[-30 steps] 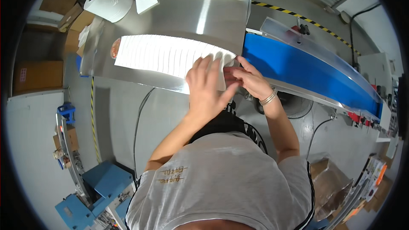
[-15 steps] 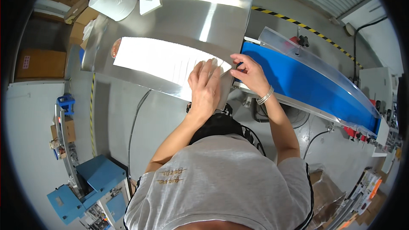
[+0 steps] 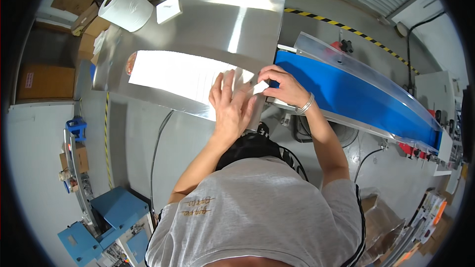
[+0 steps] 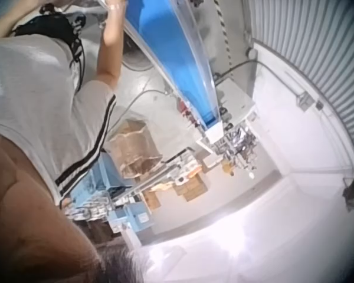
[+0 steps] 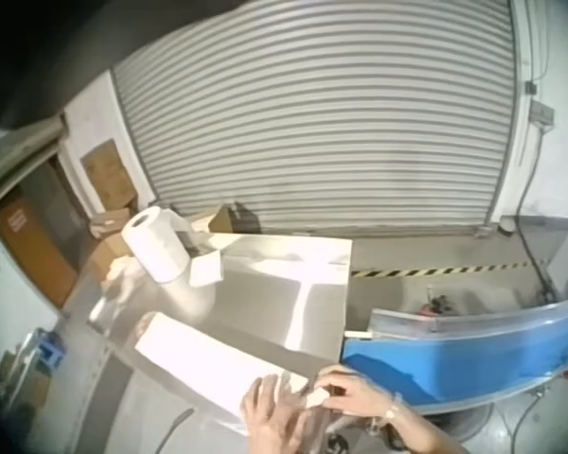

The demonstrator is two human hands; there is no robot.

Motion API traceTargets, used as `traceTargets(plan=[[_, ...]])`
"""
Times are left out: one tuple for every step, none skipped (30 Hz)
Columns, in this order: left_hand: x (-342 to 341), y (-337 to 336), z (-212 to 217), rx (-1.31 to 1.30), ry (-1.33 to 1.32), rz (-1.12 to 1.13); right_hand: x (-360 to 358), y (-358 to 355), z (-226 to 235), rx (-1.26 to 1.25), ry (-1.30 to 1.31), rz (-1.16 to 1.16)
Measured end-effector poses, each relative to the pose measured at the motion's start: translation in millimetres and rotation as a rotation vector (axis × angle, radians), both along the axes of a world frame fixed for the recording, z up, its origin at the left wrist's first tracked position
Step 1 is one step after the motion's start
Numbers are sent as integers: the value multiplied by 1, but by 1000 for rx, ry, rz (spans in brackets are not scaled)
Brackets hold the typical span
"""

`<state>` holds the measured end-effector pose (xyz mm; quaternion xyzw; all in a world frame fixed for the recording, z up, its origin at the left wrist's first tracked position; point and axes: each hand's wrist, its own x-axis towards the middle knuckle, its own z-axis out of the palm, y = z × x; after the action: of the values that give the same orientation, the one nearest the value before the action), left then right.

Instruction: Taking stacks of paper napkins from a production machine and placing them onto a conveyor belt for packaging.

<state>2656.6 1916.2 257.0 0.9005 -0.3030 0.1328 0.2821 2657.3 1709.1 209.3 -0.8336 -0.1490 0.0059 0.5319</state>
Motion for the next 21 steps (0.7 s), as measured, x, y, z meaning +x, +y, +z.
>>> traceTargets(plan=[[0, 2, 0, 2, -8, 21, -3, -3, -3, 53, -24, -59], [0, 3, -1, 4, -16, 42, -6, -8, -6, 106, -48, -118], [1, 5, -4, 13, -39, 79, -9, -21, -11, 174, 276, -198], [1, 6, -5, 9, -36, 81, -10, -29, -23, 265, 281, -358], [2, 8, -7, 34, -25, 99, -17, -38, -32, 380, 289, -548], [3, 9, -8, 58, -13, 117, -21, -57, -51, 265, 278, -721], [3, 11, -9, 56, -8, 127, -26, -71, -51, 185, 343, -855], [4, 11, -9, 33, -14, 97, -32, -89, -57, -2, 311, -950], [5, 13, -9, 12, -23, 73, -39, -108, -57, -125, 398, -933], [6, 9, -10, 4, -21, 66, -54, -135, -95, -279, 147, -1065], [6, 10, -13, -12, -43, 62, -54, -131, -82, -420, 171, -1147], [6, 12, -14, -29, -65, 56, -60, -124, -67, -563, 191, -1228], [6, 13, -16, -30, -66, 59, -65, -120, -64, -937, 84, -1303], [6, 13, -17, -28, -82, 53, -67, -117, -60, -936, 82, -1302], [6, 13, -18, -24, -98, 47, -63, -101, -35, -984, -70, -1247], [6, 14, -17, -22, -100, 50, -57, -87, -16, -1026, -223, -1187], [5, 14, -16, -27, -104, 41, -52, -76, -7, -724, -278, -918], [4, 15, -15, -29, -107, 30, -39, -60, 4, -485, -330, -671], [3, 18, -15, -27, -110, 29, -29, -33, 17, -267, -179, -507], [4, 19, -15, -10, -88, 26, -21, -10, 27, -58, -29, -349], [4, 19, -14, 9, -69, 24, -13, 4, 27, 8, 64, -218]])
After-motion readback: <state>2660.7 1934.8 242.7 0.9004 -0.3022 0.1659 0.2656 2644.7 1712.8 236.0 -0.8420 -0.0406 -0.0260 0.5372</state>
